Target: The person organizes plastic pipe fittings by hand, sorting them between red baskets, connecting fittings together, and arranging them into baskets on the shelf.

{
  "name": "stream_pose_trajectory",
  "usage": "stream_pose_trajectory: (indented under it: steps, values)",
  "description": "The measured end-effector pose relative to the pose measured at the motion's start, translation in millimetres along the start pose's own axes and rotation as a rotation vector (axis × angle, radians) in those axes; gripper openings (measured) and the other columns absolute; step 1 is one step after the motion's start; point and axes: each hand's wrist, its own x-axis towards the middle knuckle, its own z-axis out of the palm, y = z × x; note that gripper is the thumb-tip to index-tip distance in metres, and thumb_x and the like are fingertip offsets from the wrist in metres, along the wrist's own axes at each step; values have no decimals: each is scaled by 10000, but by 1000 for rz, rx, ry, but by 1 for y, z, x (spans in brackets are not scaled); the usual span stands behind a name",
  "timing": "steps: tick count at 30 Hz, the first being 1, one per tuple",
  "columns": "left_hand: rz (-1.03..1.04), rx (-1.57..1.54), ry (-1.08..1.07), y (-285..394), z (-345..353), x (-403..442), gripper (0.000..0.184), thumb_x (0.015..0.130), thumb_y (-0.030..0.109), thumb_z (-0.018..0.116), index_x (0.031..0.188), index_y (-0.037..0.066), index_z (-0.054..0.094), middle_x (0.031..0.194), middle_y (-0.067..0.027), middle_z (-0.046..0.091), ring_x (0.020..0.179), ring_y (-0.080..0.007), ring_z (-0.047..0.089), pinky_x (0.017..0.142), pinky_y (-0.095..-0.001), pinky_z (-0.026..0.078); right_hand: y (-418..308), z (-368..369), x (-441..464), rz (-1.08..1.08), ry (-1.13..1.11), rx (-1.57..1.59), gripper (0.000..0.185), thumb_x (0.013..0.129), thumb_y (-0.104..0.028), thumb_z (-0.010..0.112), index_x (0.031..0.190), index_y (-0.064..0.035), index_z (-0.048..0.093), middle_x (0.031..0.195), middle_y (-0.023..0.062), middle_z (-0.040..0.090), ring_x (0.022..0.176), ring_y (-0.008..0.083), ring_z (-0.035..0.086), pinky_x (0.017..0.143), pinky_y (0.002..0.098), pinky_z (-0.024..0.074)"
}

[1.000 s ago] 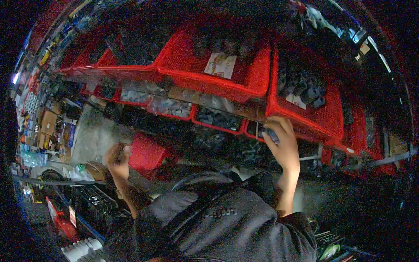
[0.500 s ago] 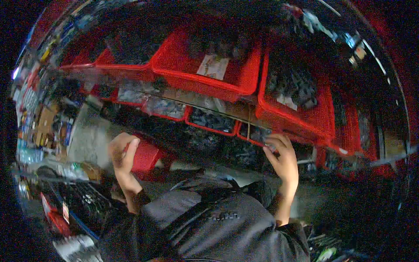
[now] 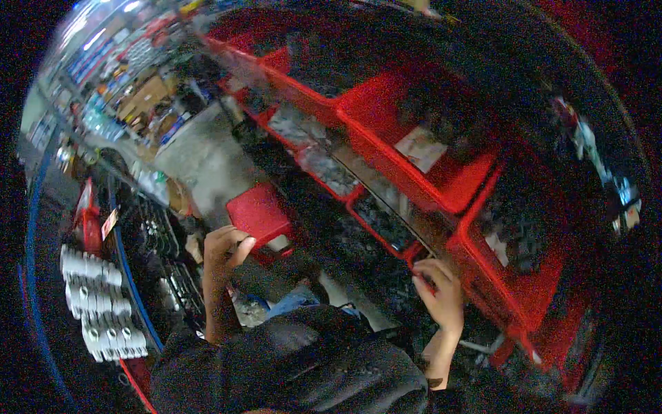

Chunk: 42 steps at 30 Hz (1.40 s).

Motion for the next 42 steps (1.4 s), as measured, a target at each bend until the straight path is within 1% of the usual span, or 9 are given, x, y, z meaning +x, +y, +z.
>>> stream_pose_trajectory:
  steps: [7, 14, 17, 24, 29, 32, 38, 40, 42]
  values:
    - [-38, 92, 55, -25, -22, -15, 117, 663, 125, 608, 640, 33, 539, 553, -91, 508, 491, -234, 498, 443, -316, 376, -16, 28, 37, -67, -126, 101, 143, 650, -66, 589, 785, -23, 569, 829, 93, 565, 797, 229, 538, 701, 304, 414]
    - [-74, 159, 32, -87, -46, 23, 131, 673, 139, 596, 627, 24, 554, 584, -107, 534, 533, -256, 520, 482, -330, 398, -40, 73, 92, -126, -115, 69, 168, 636, -75, 599, 792, -23, 567, 833, 99, 570, 809, 233, 541, 724, 308, 410]
    - [-24, 74, 64, -125, -65, 55, 137, 676, 131, 592, 625, 12, 550, 585, -111, 534, 536, -258, 521, 493, -327, 399, -61, 95, 124, -41, -90, 48, 171, 635, -81, 584, 780, 7, 559, 821, 101, 548, 791, 203, 532, 690, 271, 402]
    - [37, 9, 116, -196, -95, 111, 115, 654, 89, 600, 615, 0, 538, 577, -108, 525, 521, -253, 512, 486, -314, 394, -94, 144, 196, -122, 17, 74, 182, 630, -88, 576, 786, 3, 558, 822, 112, 556, 807, 219, 535, 722, 297, 400]
    - [29, -2, 70, -241, -94, 133, 123, 669, 107, 597, 620, 8, 543, 588, -102, 534, 535, -247, 521, 492, -311, 401, -93, 169, 219, -69, 66, 39, 186, 623, -67, 584, 798, -7, 565, 836, 100, 566, 818, 221, 540, 736, 299, 404]
    - [-6, 24, -23, -259, -94, 147, 122, 678, 119, 595, 630, 16, 551, 602, -96, 543, 550, -243, 529, 503, -309, 408, -94, 176, 225, -22, 83, 0, 190, 620, -53, 589, 807, -20, 572, 848, 88, 572, 826, 215, 544, 748, 294, 407]
    - [59, -27, -8, -268, -88, 178, 129, 675, 121, 598, 634, 8, 551, 603, -97, 544, 540, -241, 525, 495, -307, 402, -96, 170, 233, 53, 132, 27, 186, 620, -44, 584, 803, -19, 566, 850, 101, 566, 846, 224, 538, 761, 307, 400]
    - [76, -58, -2, -269, -89, 184, 126, 668, 111, 602, 632, 2, 550, 597, -102, 540, 536, -247, 521, 490, -306, 400, -103, 163, 239, 29, 125, -35, 190, 635, -85, 589, 796, 9, 555, 849, 117, 549, 835, 215, 519, 757, 308, 382]
    - [83, -75, -8, -275, -89, 186, 109, 665, 96, 603, 643, 3, 551, 604, -101, 542, 544, -240, 525, 500, -300, 405, -111, 155, 248, 22, 119, -84, 194, 624, -49, 580, 816, -24, 563, 889, 102, 556, 868, 238, 527, 767, 314, 397]
